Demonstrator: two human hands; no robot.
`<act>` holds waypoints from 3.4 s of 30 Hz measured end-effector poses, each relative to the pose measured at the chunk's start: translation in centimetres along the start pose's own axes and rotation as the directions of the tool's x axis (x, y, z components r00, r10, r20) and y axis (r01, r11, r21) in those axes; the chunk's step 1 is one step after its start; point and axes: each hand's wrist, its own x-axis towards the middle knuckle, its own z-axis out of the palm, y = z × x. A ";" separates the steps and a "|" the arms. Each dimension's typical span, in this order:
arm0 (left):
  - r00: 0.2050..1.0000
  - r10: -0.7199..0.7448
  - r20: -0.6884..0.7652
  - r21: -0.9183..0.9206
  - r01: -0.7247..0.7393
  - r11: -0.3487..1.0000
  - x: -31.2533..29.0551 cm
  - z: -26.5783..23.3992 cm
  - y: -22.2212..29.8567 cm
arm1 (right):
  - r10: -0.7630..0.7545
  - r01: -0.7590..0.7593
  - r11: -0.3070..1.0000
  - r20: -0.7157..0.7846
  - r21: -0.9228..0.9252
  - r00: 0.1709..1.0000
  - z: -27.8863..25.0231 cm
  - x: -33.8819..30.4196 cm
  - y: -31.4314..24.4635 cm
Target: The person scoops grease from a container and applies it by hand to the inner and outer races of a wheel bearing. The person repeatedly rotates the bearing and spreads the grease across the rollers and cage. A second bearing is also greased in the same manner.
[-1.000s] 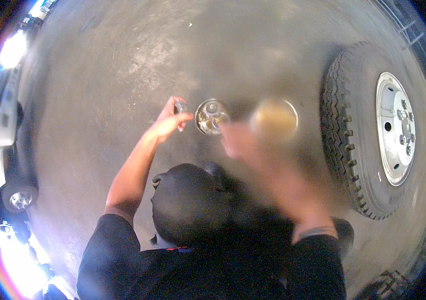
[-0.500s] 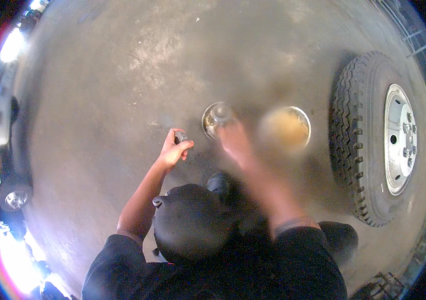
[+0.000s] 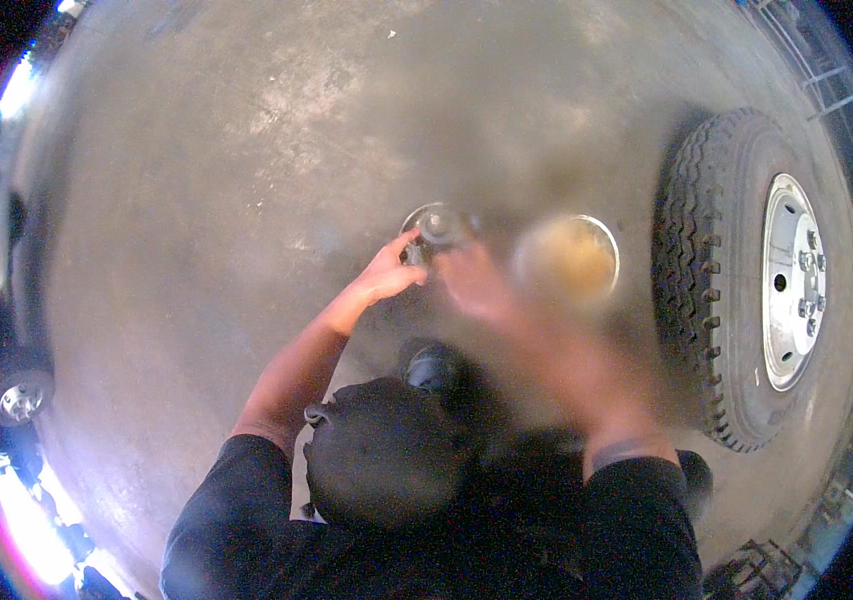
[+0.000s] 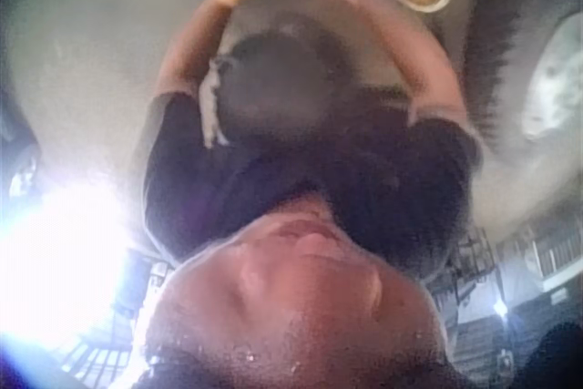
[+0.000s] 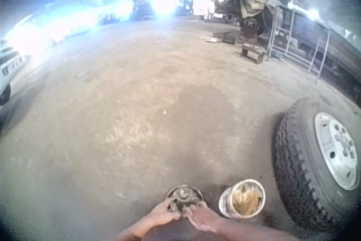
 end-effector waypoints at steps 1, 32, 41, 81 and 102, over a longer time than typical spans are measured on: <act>1.000 0.005 0.005 0.017 -0.005 1.000 0.2 0.2 -0.1 | 0.080 -0.083 0.993 0.043 0.082 0.996 -0.5 -0.1 -0.1; 0.992 0.027 0.126 0.531 -0.090 0.843 -1.3 2.6 2.7 | 0.667 -0.418 0.668 -0.246 0.615 0.704 0.5 -4.4 -0.7; 0.996 -0.013 0.088 0.524 -0.035 0.851 -0.6 5.5 3.9 | 0.656 -0.441 0.678 -0.213 0.588 0.724 1.1 -6.0 -1.5; 0.994 -0.023 0.108 -0.777 0.099 0.621 -2.3 2.5 11.2 | 0.663 0.076 0.234 -0.216 0.969 0.716 -3.8 -2.6 0.1; 0.303 0.592 -0.747 0.574 -0.155 0.804 -9.0 -14.4 10.4 | 0.717 -0.072 -0.051 0.087 0.996 0.691 -11.8 -5.4 2.4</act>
